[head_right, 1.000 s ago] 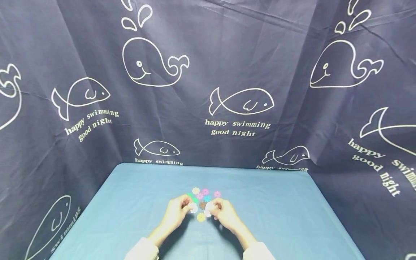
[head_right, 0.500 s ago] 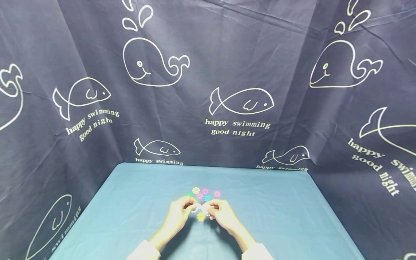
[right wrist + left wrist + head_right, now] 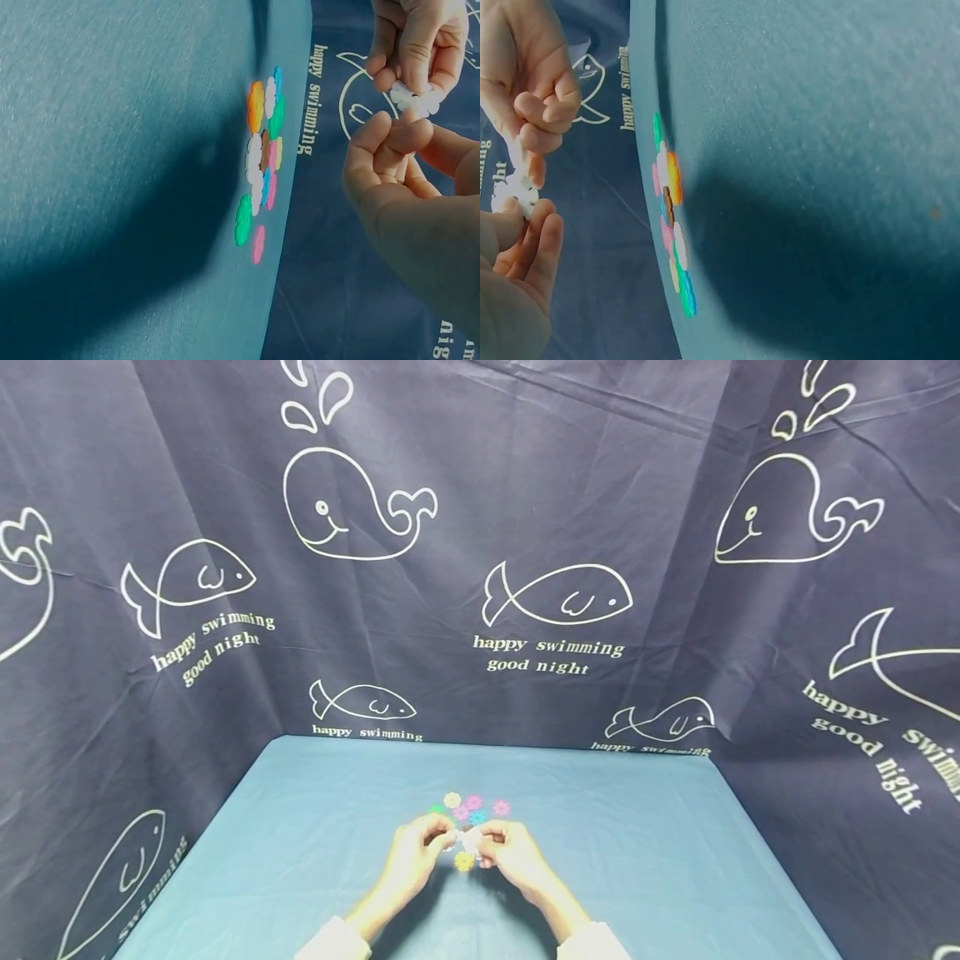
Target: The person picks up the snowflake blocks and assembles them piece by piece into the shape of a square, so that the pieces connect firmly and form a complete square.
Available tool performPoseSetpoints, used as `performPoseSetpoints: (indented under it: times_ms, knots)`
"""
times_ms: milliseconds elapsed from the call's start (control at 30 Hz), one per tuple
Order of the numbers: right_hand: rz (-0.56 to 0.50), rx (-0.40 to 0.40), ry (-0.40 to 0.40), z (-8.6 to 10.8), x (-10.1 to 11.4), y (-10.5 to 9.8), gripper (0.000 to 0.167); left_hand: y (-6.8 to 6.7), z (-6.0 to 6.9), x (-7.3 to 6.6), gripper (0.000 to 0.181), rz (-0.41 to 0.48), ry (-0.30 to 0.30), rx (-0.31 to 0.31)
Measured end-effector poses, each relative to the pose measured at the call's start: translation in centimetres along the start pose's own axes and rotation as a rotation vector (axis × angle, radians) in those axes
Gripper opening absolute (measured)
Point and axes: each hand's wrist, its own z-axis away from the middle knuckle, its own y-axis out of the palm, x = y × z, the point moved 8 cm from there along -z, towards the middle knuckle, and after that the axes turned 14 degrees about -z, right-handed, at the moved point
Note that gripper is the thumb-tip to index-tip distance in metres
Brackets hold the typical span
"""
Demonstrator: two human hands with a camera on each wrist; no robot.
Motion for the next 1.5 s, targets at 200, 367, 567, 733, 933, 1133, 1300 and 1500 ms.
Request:
performPoseSetpoints:
  times_ms: [200, 367, 567, 733, 933, 1133, 1300, 1500]
  knots:
    - [-0.066, 0.040, 0.004, 0.2, 0.1, 0.3, 0.027, 0.1, 0.4, 0.3, 0.017, 0.049, -0.073, -0.002]
    - [-0.114, 0.066, 0.039, 0.3, -0.2, 0.6, 0.026, 0.4, 1.0, 0.4, 0.018, 0.125, -0.115, -0.002]
    - [-0.075, 0.089, 0.012, 0.5, -0.2, 0.5, 0.027, 0.0, 1.1, -0.3, 0.015, 0.086, -0.045, -0.017]
    - [0.002, 0.096, -0.061, 0.4, 0.1, -0.2, 0.028, 1.4, 1.2, 0.5, 0.009, 0.317, -0.113, 0.222]
    - [0.119, 0.168, -0.108, 0.2, -0.3, 0.5, 0.015, 4.5, 3.1, 2.8, 0.023, 0.651, -0.505, 0.500]
    - [0.284, 0.096, -0.148, -0.9, -0.2, 0.4, 0.014, 4.8, 3.8, 3.6, 0.015, 0.595, -0.585, 0.524]
    - [0.832, -0.004, -0.335, -1.0, 0.2, 0.7, 0.005, 3.6, 3.6, 4.2, 0.012, 0.531, -0.605, 0.439]
    - [1.241, 0.101, -0.490, -0.1, -1.4, 3.0, 0.021, 2.8, 3.5, 4.4, 0.011, 0.488, -0.608, 0.413]
